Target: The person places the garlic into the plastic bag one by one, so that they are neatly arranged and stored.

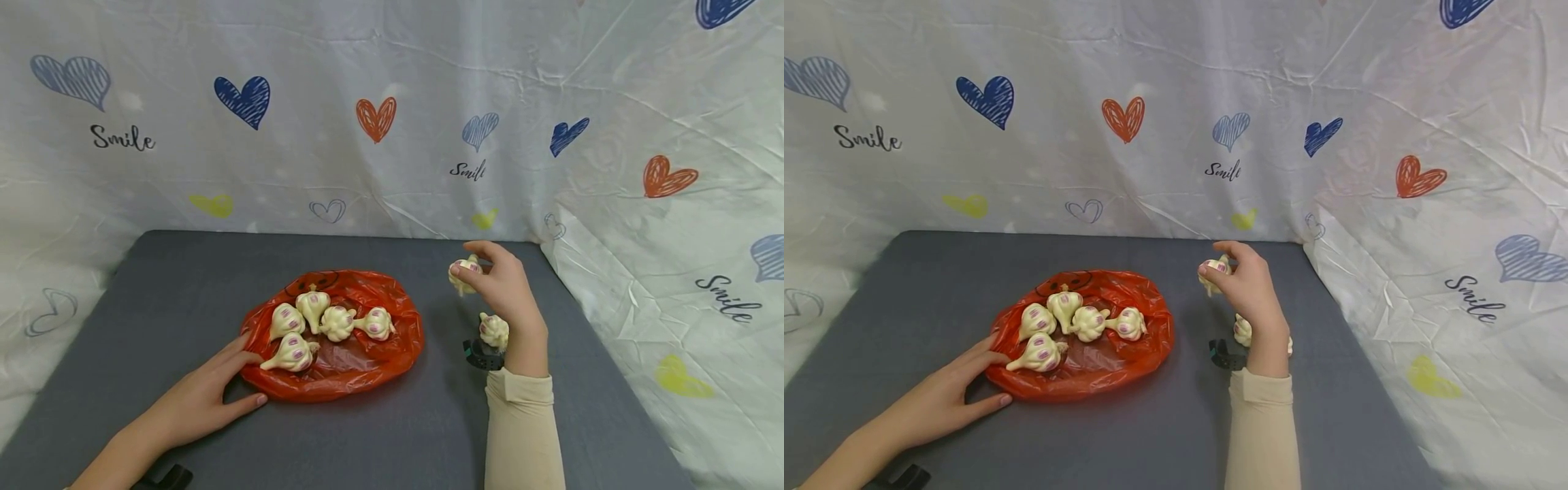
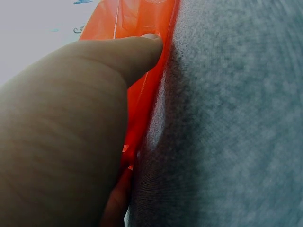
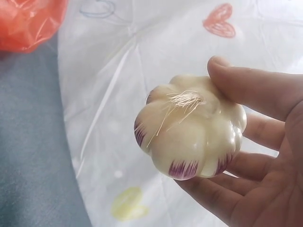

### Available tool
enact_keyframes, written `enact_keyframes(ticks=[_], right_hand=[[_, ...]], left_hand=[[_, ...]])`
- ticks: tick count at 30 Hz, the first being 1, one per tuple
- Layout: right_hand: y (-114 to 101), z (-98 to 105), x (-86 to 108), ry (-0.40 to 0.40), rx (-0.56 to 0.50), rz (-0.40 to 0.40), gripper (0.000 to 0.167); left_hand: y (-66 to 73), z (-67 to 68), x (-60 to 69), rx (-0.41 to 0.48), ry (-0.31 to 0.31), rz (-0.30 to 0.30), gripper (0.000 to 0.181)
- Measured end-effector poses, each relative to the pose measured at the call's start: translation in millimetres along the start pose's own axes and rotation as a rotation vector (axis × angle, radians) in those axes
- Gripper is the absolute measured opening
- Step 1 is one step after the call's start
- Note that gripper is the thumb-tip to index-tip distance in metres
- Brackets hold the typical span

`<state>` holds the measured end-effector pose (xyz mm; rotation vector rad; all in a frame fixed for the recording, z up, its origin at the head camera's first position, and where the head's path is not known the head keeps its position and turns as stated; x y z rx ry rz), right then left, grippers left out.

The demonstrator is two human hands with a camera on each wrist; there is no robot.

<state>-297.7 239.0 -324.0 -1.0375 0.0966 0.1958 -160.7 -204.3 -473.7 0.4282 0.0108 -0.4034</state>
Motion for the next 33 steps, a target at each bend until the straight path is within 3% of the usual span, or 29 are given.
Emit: enact_keyframes(ticks=[33], right_hand=[[-49, -37, 9.1, -0.064, -0.009, 0.1, 0.052]], left_hand=[[-2.1, -0.4, -0.4, -0.003, -0.008, 0.006, 0.052]])
Point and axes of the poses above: each hand's wrist, its own x-axis away from the middle knuckle, its own z-axis out of the back of the hand, y = z × x, the point moved 10 cm from there along -x, towards the middle knuckle, and after that the axes turned 13 degrees about -x, right-handed, at the moved point
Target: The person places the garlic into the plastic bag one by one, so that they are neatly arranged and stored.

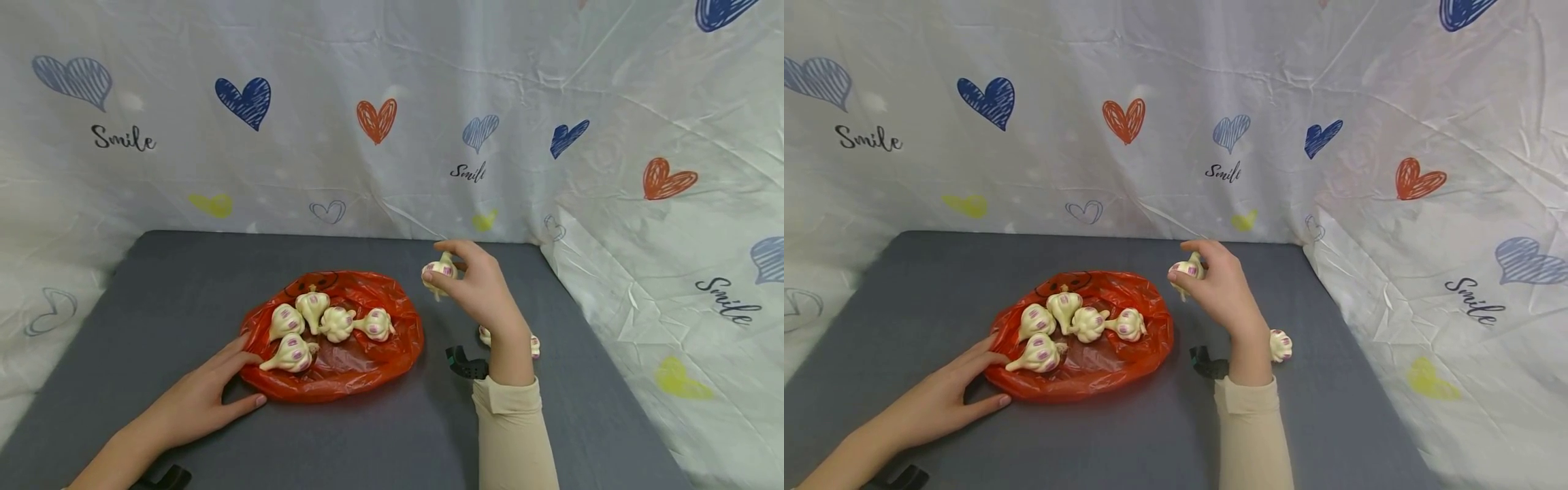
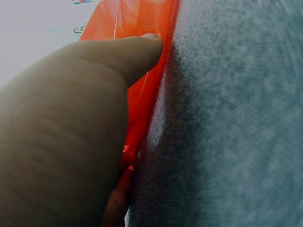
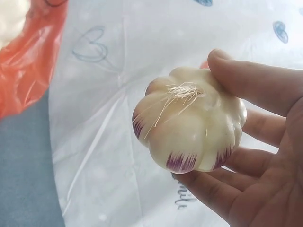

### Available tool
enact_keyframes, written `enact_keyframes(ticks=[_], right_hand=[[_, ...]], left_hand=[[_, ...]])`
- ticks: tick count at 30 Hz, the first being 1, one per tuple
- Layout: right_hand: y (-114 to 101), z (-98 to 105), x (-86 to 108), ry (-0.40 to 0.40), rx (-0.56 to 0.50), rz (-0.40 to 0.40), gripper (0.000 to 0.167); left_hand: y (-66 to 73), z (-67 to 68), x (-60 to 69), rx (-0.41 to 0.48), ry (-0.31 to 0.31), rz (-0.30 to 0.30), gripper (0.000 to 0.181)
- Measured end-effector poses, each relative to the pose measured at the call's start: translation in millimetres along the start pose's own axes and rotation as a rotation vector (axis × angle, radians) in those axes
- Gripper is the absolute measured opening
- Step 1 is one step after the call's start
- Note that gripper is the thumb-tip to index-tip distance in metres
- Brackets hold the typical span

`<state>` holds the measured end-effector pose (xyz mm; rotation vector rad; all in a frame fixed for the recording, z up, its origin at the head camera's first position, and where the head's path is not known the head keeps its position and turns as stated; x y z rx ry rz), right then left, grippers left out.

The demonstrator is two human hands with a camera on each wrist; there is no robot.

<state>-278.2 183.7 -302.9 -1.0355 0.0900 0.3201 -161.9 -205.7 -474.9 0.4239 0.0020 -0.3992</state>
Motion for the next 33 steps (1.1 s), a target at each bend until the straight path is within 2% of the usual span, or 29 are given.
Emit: enact_keyframes(ticks=[9, 22, 33], right_hand=[[-14, -18, 2.9, -0.049, 0.005, 0.079, 0.049], [-29, -30, 1.7, -0.081, -0.01, 0.194, 0.047], [-36, -38, 1.5, -0.1, 0.017, 0.22, 0.046]], left_hand=[[1.2, -1.7, 2.7, -0.005, 0.0, 0.0, 0.052], [-0.7, -0.5, 1.5, -0.012, -0.004, 0.003, 0.053], [0.5, 0.1, 1.2, -0.015, -0.001, 0.005, 0.053]])
Point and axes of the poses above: each hand's wrist, its own x-axis away from the middle knuckle, its own z-axis out of the back of the hand, y = z × x, the point moved 10 cm from there along -x, towards the middle knuckle, and after that the axes turned 13 degrees about -x, right-handed, at the moved point
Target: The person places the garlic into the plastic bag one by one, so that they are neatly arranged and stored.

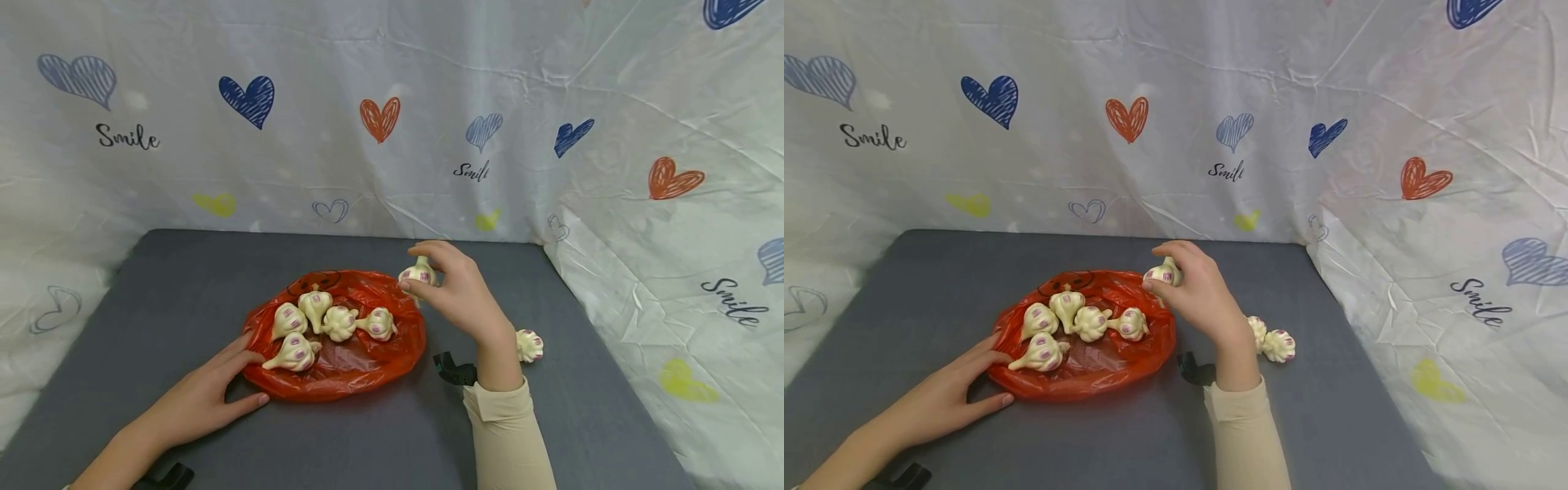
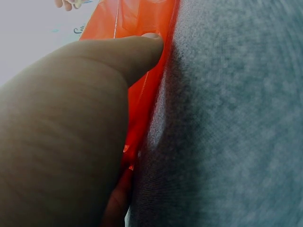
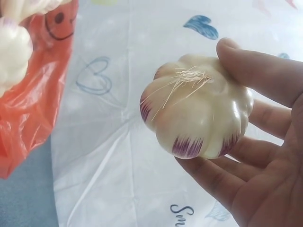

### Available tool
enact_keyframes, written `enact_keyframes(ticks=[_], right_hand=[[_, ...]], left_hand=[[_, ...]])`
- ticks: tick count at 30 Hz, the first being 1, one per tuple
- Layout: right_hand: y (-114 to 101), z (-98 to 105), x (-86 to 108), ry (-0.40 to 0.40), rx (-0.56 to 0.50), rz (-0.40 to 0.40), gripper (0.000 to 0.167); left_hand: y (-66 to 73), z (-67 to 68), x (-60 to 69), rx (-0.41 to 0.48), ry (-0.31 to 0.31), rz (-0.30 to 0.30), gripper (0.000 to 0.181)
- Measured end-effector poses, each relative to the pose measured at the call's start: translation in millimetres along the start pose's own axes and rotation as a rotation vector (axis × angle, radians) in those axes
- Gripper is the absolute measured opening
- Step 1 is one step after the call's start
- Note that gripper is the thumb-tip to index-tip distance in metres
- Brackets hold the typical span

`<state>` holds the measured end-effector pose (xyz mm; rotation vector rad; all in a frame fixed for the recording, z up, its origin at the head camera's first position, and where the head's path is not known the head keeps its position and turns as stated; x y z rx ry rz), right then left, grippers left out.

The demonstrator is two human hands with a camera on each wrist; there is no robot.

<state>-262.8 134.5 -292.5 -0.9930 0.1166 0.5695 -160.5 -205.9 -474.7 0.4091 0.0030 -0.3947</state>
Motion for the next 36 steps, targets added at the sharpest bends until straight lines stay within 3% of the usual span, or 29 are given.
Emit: enact_keyframes(ticks=[21, 36], right_hand=[[-20, -36, -2.6, -0.108, -0.025, 0.111, 0.048], [-22, -59, -4.6, -0.167, -0.035, 0.115, 0.043]], left_hand=[[-3.5, -2.9, 0.1, -0.004, 0.007, -0.007, 0.055], [-2.2, -2.8, 1.4, 0.009, 0.0, -0.004, 0.06]])
Point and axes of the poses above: each hand's wrist, its own x-axis away from the middle knuckle, its own z-axis out of the back of the hand, y = z × x, the point moved 10 cm from there along -x, towards the middle knuckle, and after that the axes turned 13 degrees about -x, right-handed, at the moved point
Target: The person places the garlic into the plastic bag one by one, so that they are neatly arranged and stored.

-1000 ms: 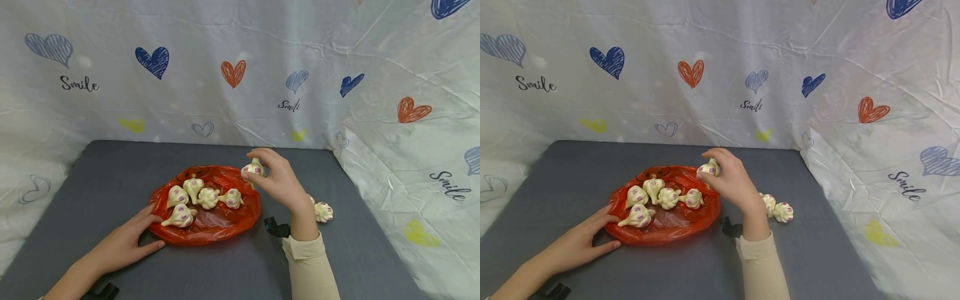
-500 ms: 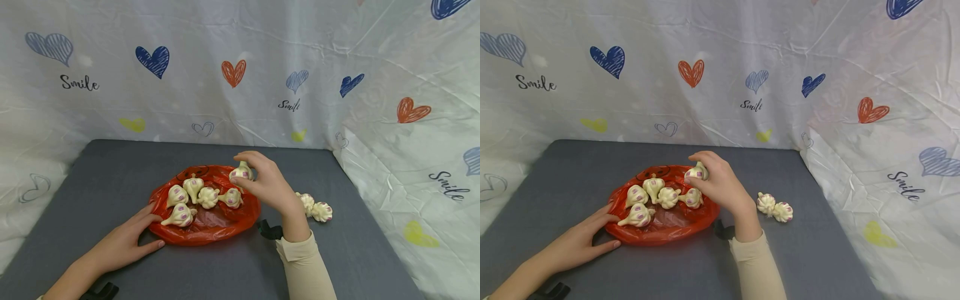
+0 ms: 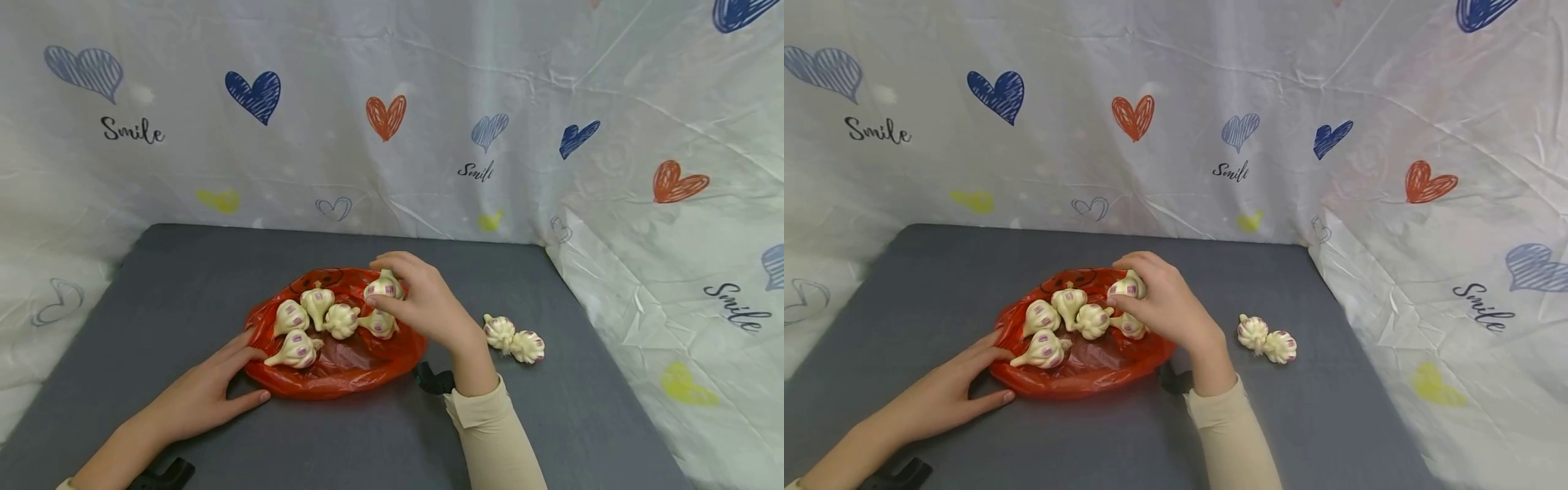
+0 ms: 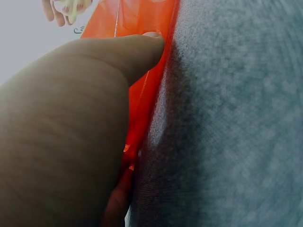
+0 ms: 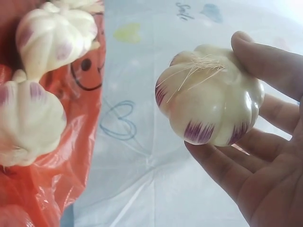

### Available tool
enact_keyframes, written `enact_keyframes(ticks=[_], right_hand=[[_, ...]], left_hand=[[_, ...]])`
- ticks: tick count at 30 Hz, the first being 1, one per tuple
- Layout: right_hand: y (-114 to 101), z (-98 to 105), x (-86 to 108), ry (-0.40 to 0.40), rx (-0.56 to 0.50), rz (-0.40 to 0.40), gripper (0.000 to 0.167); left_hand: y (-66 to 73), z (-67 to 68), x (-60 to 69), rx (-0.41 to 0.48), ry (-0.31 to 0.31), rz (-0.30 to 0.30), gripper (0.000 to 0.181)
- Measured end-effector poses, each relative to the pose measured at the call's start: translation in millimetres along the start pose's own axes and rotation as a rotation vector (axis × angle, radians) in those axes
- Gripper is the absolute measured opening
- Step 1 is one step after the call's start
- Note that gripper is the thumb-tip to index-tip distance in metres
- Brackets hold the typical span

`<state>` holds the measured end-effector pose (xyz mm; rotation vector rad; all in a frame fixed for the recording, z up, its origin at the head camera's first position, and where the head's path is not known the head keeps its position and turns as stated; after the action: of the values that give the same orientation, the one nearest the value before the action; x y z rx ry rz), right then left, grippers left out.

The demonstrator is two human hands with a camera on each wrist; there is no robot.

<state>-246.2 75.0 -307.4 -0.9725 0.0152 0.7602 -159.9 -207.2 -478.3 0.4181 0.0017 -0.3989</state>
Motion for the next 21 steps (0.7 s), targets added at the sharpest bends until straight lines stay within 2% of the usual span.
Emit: enact_keyframes(ticks=[8, 21], right_hand=[[4, -13, -4.1, -0.033, -0.013, -0.009, 0.047], [4, -40, -9.5, -0.102, -0.032, -0.023, 0.046]], left_hand=[[1.1, 0.0, -0.6, 0.0, -0.003, 0.003, 0.058], [3.6, 2.6, 0.0, -0.007, 0.011, -0.007, 0.056]])
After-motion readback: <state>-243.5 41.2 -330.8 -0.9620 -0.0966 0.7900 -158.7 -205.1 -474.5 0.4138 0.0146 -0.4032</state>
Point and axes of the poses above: each hand's wrist, its own x-axis away from the middle knuckle, its own z-axis out of the back of the hand, y = z × x, the point moved 10 cm from there along -x, towards the middle knuckle, and after that the axes turned 13 degrees about -x, right-handed, at the moved point
